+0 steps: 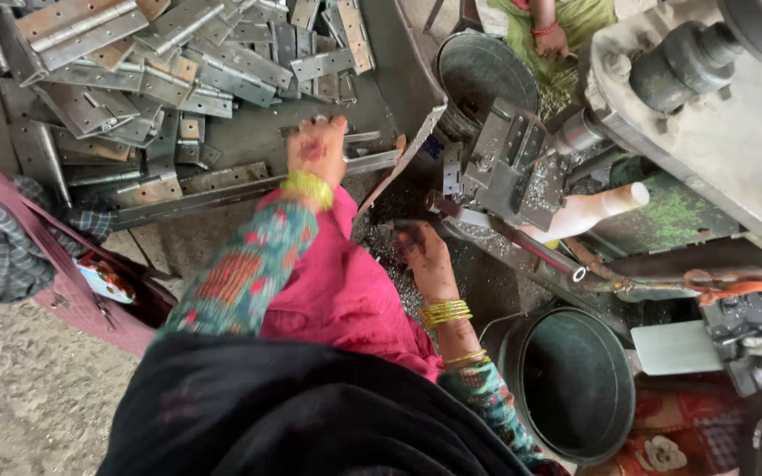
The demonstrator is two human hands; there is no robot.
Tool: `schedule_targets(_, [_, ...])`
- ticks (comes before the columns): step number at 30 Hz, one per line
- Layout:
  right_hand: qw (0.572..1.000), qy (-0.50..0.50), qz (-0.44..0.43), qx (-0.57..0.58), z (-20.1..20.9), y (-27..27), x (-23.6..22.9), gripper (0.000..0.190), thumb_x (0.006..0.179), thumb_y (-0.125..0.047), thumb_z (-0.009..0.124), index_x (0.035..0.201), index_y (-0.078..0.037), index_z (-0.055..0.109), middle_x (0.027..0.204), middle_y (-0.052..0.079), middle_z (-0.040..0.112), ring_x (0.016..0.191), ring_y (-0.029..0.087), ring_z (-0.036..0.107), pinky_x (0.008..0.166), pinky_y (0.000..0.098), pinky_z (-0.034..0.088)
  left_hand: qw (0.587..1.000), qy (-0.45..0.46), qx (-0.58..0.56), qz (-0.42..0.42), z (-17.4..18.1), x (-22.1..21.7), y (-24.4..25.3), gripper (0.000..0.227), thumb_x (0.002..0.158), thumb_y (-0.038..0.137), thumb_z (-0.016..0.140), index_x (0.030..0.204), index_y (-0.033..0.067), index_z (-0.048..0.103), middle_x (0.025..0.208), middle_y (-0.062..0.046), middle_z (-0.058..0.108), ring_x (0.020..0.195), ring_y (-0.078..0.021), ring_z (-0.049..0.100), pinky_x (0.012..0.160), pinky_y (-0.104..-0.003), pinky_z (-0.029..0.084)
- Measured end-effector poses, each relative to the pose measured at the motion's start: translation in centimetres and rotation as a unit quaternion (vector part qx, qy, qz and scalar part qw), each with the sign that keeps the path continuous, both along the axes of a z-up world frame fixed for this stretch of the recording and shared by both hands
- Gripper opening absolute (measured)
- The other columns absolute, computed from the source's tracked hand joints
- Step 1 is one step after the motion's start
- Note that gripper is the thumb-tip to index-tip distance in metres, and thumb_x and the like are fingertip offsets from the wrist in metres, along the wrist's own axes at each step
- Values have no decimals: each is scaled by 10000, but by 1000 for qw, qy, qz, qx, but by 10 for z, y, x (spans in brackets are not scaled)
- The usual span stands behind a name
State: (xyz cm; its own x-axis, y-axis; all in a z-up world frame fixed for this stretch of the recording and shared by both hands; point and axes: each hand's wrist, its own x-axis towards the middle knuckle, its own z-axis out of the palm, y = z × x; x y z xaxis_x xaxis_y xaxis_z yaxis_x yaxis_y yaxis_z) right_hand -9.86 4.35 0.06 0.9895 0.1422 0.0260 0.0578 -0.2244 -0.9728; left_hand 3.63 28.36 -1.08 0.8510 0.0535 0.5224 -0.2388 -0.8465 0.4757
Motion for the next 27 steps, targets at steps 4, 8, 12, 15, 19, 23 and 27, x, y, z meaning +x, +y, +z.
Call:
schedule_targets(4, [975, -11, -45, 217, -9, 12, 36, 450, 1032, -60, 563, 1467, -31, 454, 1356, 46, 626, 1162, 108, 657, 969, 292, 562, 954, -4, -272, -123, 15, -30, -31, 332, 793, 5, 731, 1108, 42, 631, 1018, -152, 720, 983, -340, 693, 865, -436, 570])
schedule_targets(8, [938, 68, -81, 331, -26, 3, 38, 440, 997, -29, 601, 1420, 13, 485, 1267, 87, 643, 1018, 203, 684, 817, 376, 599, 783, 168, -529, -280, 11, -44, -53, 474, 802, 26, 687, 1262, 76, 588, 1051, -27, 702, 954, -183, 668, 850, -401, 556])
schedule_targets(12, [973, 69, -104, 192, -15, -32, 30, 433, 968, 30, 668, 1390, 53, 573, 1081, 124, 632, 903, 238, 655, 732, 402, 573, 780, 295, -385, -395, 21, -13, -40, 471, 783, 9, 670, 1249, 68, 632, 1041, -49, 736, 957, -182, 675, 873, -382, 545])
schedule_targets(15, [988, -105, -59, -99, 29, -77, 33, 444, 920, -9, 747, 1342, 3, 607, 1111, 108, 731, 983, 215, 679, 843, 383, 585, 853, 167, -189, -456, 43, 17, -74, 393, 804, 56, 747, 1194, 40, 694, 1078, -150, 755, 1006, -262, 709, 948, -396, 536])
schedule_targets(19, [681, -296, -239, -625, 94, -129, 32, 640, 792, -245, 781, 1372, -49, 594, 1032, 165, 700, 879, 347, 674, 695, 480, 515, 906, 123, -142, -379, 62, 6, -172, 235, 966, 159, 605, 1136, 37, 711, 1113, -213, 736, 1049, -346, 711, 940, -420, 547])
schedule_targets(23, [638, -117, -162, -744, 93, -149, 4, 309, 963, -345, 688, 1184, -141, 619, 946, 115, 686, 888, 318, 676, 771, 489, 508, 947, -131, 82, -282, 34, -51, -234, 389, 978, 72, 452, 1267, -123, 624, 1325, -322, 608, 1172, -426, 632, 1042, -482, 524])
schedule_targets(27, [728, -89, -156, -662, 51, -162, -26, 363, 850, -275, 660, 1183, -133, 629, 985, 163, 717, 897, 374, 691, 722, 529, 519, 927, -251, 208, -188, -1, -63, -267, 426, 894, 124, 473, 1236, -65, 641, 1302, -306, 626, 1162, -447, 656, 1000, -546, 535])
